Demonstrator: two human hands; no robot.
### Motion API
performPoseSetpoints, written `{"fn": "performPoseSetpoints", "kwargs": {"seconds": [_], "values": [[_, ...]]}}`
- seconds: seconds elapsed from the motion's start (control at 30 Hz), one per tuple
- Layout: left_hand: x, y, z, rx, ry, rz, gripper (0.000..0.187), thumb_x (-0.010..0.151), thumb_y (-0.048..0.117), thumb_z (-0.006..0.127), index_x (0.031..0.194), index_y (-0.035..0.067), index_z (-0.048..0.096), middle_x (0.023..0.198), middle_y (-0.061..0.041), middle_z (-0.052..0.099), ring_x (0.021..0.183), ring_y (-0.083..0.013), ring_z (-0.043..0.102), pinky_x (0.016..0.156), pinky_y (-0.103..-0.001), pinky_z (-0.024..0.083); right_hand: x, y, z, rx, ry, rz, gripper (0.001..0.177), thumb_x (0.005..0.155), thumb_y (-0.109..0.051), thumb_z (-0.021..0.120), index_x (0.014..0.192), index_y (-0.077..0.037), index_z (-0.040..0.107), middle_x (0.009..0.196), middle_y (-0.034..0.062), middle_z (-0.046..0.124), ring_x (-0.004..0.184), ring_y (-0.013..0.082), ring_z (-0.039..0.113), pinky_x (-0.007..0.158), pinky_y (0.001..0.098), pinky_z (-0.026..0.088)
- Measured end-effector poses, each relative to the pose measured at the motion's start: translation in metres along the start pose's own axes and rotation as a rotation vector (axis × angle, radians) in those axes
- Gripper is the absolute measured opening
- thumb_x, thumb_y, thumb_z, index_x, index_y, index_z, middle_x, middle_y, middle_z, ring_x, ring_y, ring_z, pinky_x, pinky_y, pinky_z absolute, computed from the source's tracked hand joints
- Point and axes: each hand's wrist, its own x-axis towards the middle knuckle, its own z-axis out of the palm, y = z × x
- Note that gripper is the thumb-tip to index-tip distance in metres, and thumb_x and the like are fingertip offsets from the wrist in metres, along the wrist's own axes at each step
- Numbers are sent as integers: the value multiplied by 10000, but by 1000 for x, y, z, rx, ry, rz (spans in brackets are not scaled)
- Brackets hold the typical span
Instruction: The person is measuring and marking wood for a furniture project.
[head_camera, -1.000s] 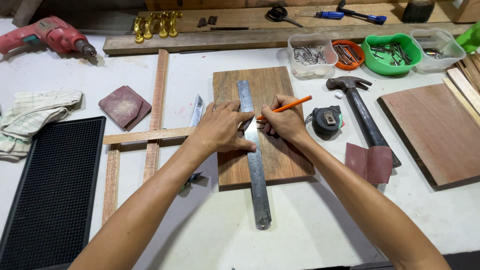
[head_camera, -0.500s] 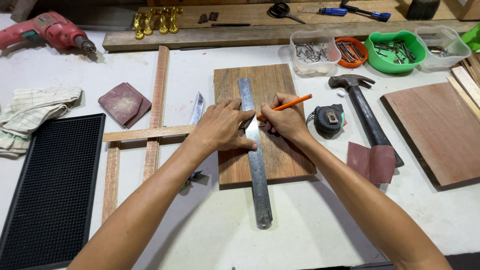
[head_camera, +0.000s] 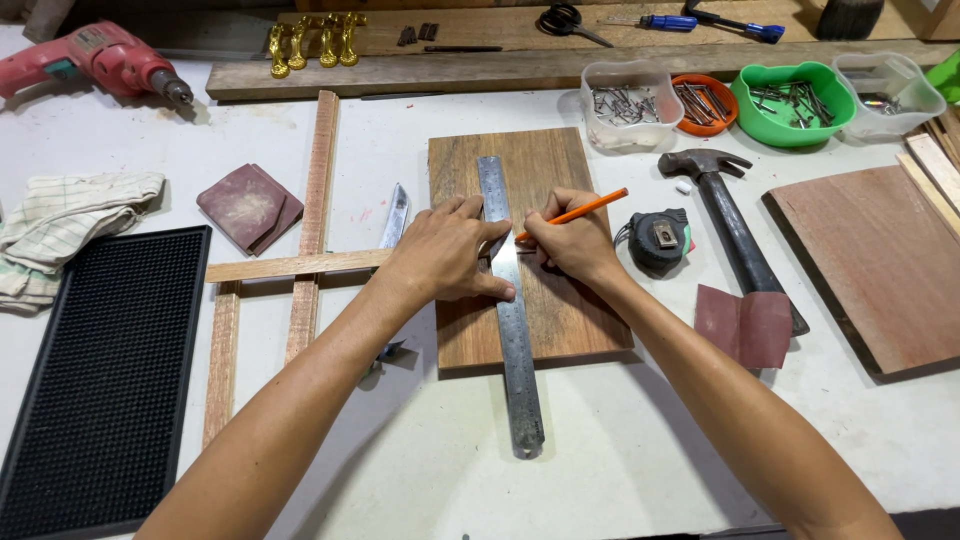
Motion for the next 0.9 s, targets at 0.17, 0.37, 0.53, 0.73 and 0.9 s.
{"fn": "performPoseSetpoints", "kwargs": {"seconds": [0.17,0.37,0.53,0.73,0.9], "values": [[0,0,0,3,4,13,1075,527,749,862,1445,290,542,1579,-171,369,1476,-375,312,1173,-546,315,2,0,2,64,-2,-6,304,970,-152,684,735,-69,510,685,116,720,490,90,661,369,209,498],[1,2,-1,6,-20,-18,1062,526,739,861,1441,306,541,1593,-154,349,1488,-360,295,1178,-543,308,3,11,0,-8,-28,-59,317,959,-122,698,709,-51,517,659,128,697,487,99,645,381,225,492],[2,4,-3,14,-34,-28,1046,538,736,854,1445,321,540,1596,-156,349,1493,-360,293,1178,-543,317,5,13,-2,-68,-72,-114,321,926,-73,712,676,-33,515,628,133,668,474,114,631,385,249,495],[0,8,-8,5,-73,-58,1034,541,718,865,1444,337,537,1605,-140,336,1500,-355,278,1176,-573,301,-2,-14,4,53,-2,29,307,953,-142,691,711,-78,513,640,70,699,472,76,643,364,229,477],[0,4,-3,-22,-48,-48,1062,525,712,875,1450,317,536,1609,-146,328,1509,-346,258,1189,-564,285,9,24,-3,-38,-82,-82,340,947,-86,708,690,-28,493,618,106,653,465,110,617,384,246,485]]}}
